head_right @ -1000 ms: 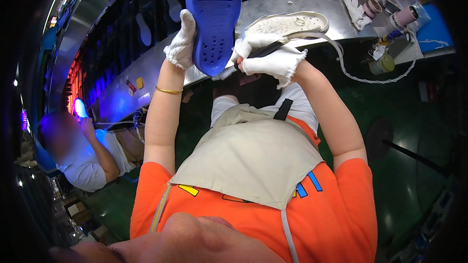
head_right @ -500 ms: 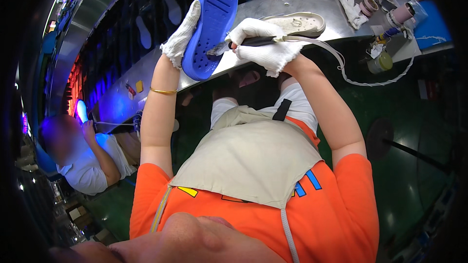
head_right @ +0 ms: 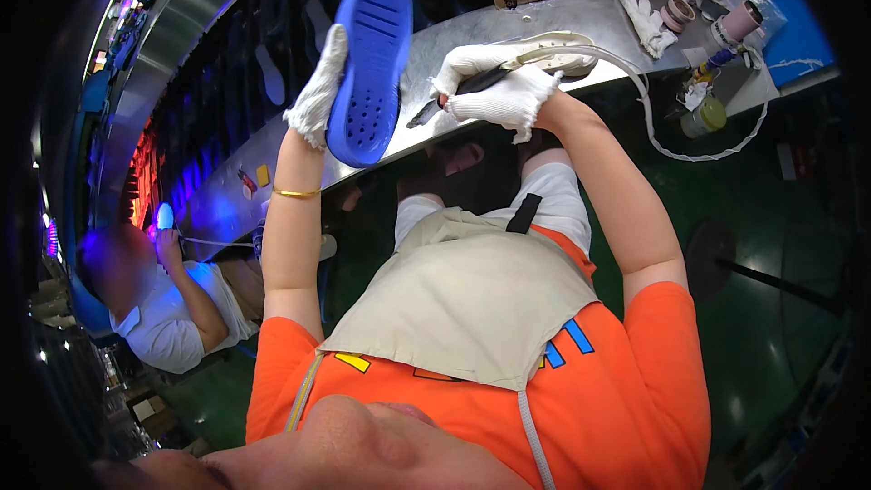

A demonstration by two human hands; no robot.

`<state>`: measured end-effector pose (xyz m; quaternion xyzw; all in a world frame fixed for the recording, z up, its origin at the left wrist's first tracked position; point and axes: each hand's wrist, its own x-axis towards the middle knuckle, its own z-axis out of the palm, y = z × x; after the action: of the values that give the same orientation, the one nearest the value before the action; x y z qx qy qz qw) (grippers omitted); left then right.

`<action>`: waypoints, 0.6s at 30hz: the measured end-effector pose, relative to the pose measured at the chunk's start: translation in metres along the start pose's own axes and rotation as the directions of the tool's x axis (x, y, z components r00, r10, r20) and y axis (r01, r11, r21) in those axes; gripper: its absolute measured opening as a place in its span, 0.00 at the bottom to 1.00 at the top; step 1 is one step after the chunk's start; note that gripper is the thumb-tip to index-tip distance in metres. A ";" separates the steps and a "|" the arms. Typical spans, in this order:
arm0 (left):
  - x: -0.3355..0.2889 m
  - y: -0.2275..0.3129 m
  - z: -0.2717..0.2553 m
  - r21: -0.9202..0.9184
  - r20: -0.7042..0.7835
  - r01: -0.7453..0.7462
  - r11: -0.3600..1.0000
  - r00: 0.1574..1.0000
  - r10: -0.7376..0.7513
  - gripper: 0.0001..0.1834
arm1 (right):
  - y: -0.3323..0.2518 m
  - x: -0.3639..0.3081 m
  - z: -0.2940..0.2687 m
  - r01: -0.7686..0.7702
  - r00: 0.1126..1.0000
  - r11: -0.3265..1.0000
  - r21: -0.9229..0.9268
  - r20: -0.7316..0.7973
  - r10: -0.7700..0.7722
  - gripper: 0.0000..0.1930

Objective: The person uses a handheld rotary tool to trim and smooth the bottom of blue slip-on shoes. They repeatedly pick up shoes from a conveyor belt, rotate them to access different areas of the sole, and apply the tool to the surface before placing the shoes back on the belt.

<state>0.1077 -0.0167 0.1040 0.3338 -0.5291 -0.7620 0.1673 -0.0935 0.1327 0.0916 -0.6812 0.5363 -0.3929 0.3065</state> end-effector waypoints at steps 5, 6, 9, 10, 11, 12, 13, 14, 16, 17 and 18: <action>-0.009 0.002 -0.012 -0.637 0.087 -0.323 0.700 0.872 0.481 0.48 | -0.014 -0.008 0.003 0.009 0.983 0.888 0.459 -0.166 0.076 0.11; -0.008 -0.002 -0.022 -0.769 0.327 -0.099 0.632 0.788 0.522 0.47 | -0.016 -0.010 0.006 0.019 0.978 0.869 0.494 -0.189 0.086 0.10; 0.005 -0.054 -0.046 -0.744 0.393 0.148 0.651 0.886 0.248 0.38 | -0.016 -0.010 0.021 0.029 0.946 0.850 0.526 -0.289 0.147 0.09; -0.004 -0.058 -0.023 -0.724 0.320 0.132 0.677 0.934 0.159 0.36 | -0.013 -0.011 0.024 0.005 0.941 0.865 0.502 -0.296 0.166 0.09; -0.011 -0.060 -0.002 -0.699 0.238 0.121 0.705 0.969 0.070 0.35 | -0.011 -0.013 0.026 -0.019 0.934 0.876 0.482 -0.303 0.187 0.10; -0.008 -0.073 0.000 -0.739 0.194 0.080 0.669 0.976 0.097 0.33 | -0.010 -0.013 0.031 0.029 0.929 0.909 0.415 -0.346 0.128 0.09; -0.008 -0.082 0.006 -0.777 0.151 0.043 0.628 0.981 0.120 0.32 | -0.008 -0.013 0.033 0.042 0.921 0.927 0.372 -0.374 0.108 0.09; -0.010 -0.091 0.016 -0.776 0.083 -0.021 0.630 0.987 0.136 0.27 | -0.004 -0.013 0.034 0.055 0.912 0.943 0.329 -0.401 0.087 0.10; -0.019 -0.087 0.039 -0.829 0.126 -0.012 0.559 0.970 0.208 0.27 | -0.009 -0.010 0.032 0.030 0.883 0.962 0.273 -0.458 0.102 0.10; -0.021 -0.086 0.048 -0.859 0.126 -0.015 0.511 0.963 0.239 0.27 | -0.013 -0.008 0.033 0.058 0.873 0.965 0.256 -0.483 0.076 0.11; -0.024 -0.083 0.057 -0.838 0.139 -0.023 0.544 0.957 0.254 0.29 | -0.017 -0.005 0.035 0.086 0.862 0.967 0.239 -0.504 0.048 0.11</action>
<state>0.0943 0.0694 0.0479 0.0760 -0.1489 -0.9398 0.2982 -0.0556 0.1414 0.0870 -0.5147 0.5362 -0.6261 0.2357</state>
